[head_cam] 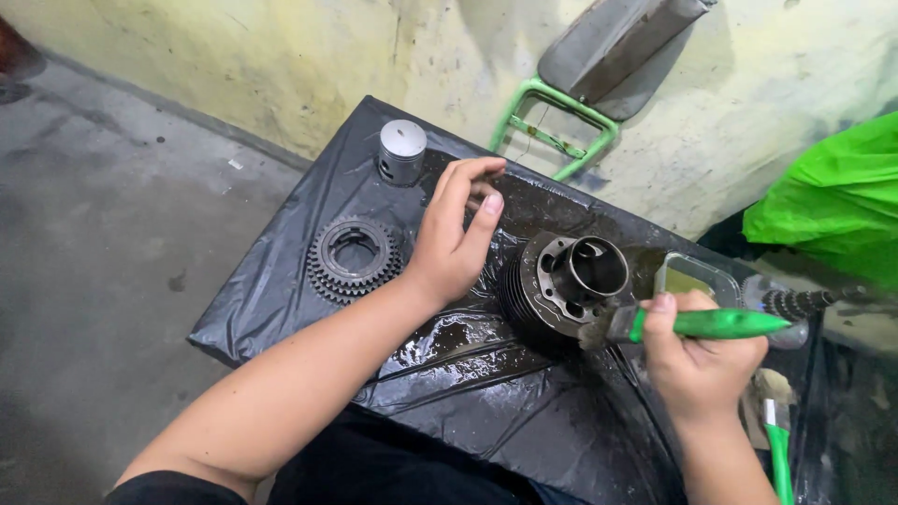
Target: Cleaning a motorcycle cylinder block using a brush and a metal scraper
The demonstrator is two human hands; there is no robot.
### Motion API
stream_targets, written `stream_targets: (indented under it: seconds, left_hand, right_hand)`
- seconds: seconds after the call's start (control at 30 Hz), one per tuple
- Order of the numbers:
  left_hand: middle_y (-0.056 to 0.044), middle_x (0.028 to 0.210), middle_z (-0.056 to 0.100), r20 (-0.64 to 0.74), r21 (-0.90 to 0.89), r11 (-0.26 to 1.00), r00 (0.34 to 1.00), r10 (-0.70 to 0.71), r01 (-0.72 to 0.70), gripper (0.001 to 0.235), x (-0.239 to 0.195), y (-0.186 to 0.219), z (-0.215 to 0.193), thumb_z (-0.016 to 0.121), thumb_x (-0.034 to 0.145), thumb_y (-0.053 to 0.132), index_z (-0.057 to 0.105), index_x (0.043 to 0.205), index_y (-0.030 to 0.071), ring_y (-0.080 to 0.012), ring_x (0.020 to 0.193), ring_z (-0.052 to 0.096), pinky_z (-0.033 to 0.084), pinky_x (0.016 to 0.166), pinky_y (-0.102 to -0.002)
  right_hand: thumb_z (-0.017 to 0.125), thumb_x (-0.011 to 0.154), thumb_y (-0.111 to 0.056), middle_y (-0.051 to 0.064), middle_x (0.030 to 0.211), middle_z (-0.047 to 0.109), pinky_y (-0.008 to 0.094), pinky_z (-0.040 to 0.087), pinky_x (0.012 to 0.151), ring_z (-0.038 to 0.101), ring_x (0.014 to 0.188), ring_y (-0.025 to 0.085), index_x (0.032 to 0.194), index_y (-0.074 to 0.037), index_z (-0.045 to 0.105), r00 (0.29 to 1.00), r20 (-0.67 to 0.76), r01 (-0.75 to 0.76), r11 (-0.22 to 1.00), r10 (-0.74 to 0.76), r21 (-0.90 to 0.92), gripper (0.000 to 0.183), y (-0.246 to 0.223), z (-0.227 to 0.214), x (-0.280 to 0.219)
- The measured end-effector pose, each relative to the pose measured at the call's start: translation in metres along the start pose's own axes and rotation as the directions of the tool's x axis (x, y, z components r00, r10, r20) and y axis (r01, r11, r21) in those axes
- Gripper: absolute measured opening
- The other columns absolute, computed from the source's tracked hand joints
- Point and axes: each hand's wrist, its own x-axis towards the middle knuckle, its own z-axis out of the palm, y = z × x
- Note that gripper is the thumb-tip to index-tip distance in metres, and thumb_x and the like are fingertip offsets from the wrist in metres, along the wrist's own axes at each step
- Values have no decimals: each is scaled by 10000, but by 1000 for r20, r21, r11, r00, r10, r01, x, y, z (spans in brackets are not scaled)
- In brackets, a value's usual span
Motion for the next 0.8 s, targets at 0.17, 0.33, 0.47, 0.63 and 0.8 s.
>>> stream_targets:
  seconds: [0.17,0.33,0.47,0.63,0.8]
  left_hand:
    - [-158,1295,555,51,44,999,998,-25,23,401,1,-10,3,467,1065,324,575,1329,42,-286,1048,639,543,885,-405]
    - [-220,1347,476,27,67,997,999,-47,46,351,5,-33,1,502,1077,282,583,1307,29,-389,1014,667,565,838,-495]
    - [-143,1227,578,40,91,995,999,-36,32,245,11,-35,-1,547,1066,221,655,1228,73,-330,981,677,559,807,-406]
    - [-60,1080,680,105,115,992,993,-60,47,168,7,-27,2,618,1027,215,729,1115,126,-240,923,701,576,782,-334]
    - [-77,1046,702,236,94,995,972,12,-35,161,4,-17,4,685,967,217,723,1094,124,-295,958,712,581,805,-399]
  right_hand:
    - [635,993,-165,35,575,592,289,417,515,567,504,164,742,-94,687,993,79,77,994,-82,74,266,-23,24,27]
    - [682,976,-261,100,489,528,363,434,442,586,448,328,692,-138,620,982,148,102,987,-119,120,316,-47,46,60]
    - [670,994,-292,105,543,579,381,495,533,648,555,337,726,-149,601,967,157,192,979,-201,71,311,-31,69,88]
    - [671,1012,-263,125,633,655,430,508,623,689,650,353,814,-116,647,973,200,104,991,-118,79,247,1,67,117]
    - [658,1031,-249,58,529,522,352,452,592,602,551,272,719,-171,603,993,96,-64,996,71,-66,327,55,49,110]
